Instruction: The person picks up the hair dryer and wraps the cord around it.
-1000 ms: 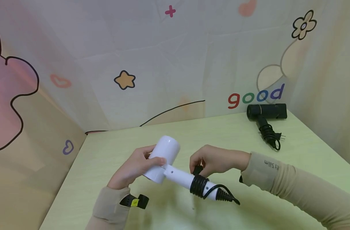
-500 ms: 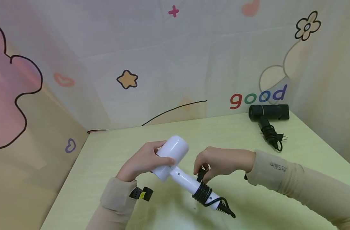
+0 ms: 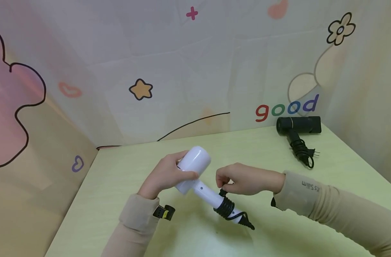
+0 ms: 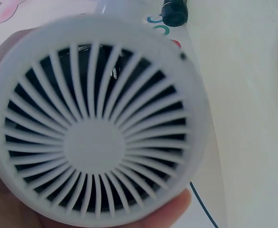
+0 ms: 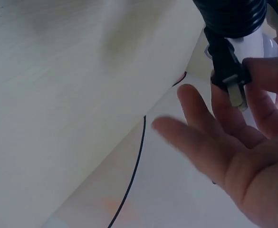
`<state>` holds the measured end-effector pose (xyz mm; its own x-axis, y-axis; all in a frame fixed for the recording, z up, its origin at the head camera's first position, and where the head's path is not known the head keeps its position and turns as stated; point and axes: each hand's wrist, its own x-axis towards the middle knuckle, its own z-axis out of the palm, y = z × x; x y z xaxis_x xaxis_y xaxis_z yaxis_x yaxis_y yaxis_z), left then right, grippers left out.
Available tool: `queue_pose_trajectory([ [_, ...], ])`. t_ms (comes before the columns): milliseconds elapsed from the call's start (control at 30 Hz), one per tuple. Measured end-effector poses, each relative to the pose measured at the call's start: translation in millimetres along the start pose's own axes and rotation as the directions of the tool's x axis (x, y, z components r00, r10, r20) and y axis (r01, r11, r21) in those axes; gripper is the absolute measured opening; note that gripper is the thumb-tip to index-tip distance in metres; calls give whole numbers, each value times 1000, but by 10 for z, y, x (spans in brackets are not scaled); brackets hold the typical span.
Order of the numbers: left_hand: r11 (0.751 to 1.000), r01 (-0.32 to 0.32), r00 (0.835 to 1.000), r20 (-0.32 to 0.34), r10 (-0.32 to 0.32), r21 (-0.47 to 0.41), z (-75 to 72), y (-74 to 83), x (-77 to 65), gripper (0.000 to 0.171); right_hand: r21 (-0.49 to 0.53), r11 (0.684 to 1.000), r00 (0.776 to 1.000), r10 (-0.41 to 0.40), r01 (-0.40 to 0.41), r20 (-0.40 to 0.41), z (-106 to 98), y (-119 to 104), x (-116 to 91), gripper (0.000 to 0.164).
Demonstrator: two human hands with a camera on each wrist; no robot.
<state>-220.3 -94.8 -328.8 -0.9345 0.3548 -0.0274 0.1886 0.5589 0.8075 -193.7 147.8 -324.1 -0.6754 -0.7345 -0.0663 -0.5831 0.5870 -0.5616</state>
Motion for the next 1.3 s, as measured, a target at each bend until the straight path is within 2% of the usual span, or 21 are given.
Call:
queue_pose_trajectory([
  [200,998,-8,998,-59,12,62,41,22,50,57,14,997,991,79,-78,-111,109,-3,31,9],
  [300,997,-5,996,-87,12,79,64,25,77,60,-61,989,972,124,-138,-201,207,-43,35,28],
  [367,996,13,994,-108,-4,88,80,29,97,64,-142,977,954,117,-161,-276,290,-65,47,41],
  [433,995,42,992,-123,-31,91,98,37,116,70,-237,955,933,86,-177,-351,373,-74,59,46],
  [600,992,97,987,-139,-85,79,145,18,167,74,-430,885,878,-56,-176,-475,532,-7,102,35],
  [767,994,94,986,-142,-86,52,183,-25,217,68,-539,828,838,-177,-156,-516,626,101,129,34],
  [933,997,63,988,-144,-56,42,220,-35,271,70,-584,802,804,-261,-127,-534,652,191,133,32],
  [1033,998,42,988,-153,-34,47,233,-20,286,76,-580,804,799,-264,-127,-541,626,243,126,31],
  [1133,998,32,984,-174,-21,59,226,0,267,80,-528,837,812,-204,-146,-548,561,307,110,30],
  [1200,996,22,981,-194,-5,85,212,0,231,80,-457,870,827,-115,-183,-550,498,373,88,29],
  [1300,989,8,976,-215,25,148,187,-38,157,77,-303,909,841,85,-284,-534,375,507,34,28],
])
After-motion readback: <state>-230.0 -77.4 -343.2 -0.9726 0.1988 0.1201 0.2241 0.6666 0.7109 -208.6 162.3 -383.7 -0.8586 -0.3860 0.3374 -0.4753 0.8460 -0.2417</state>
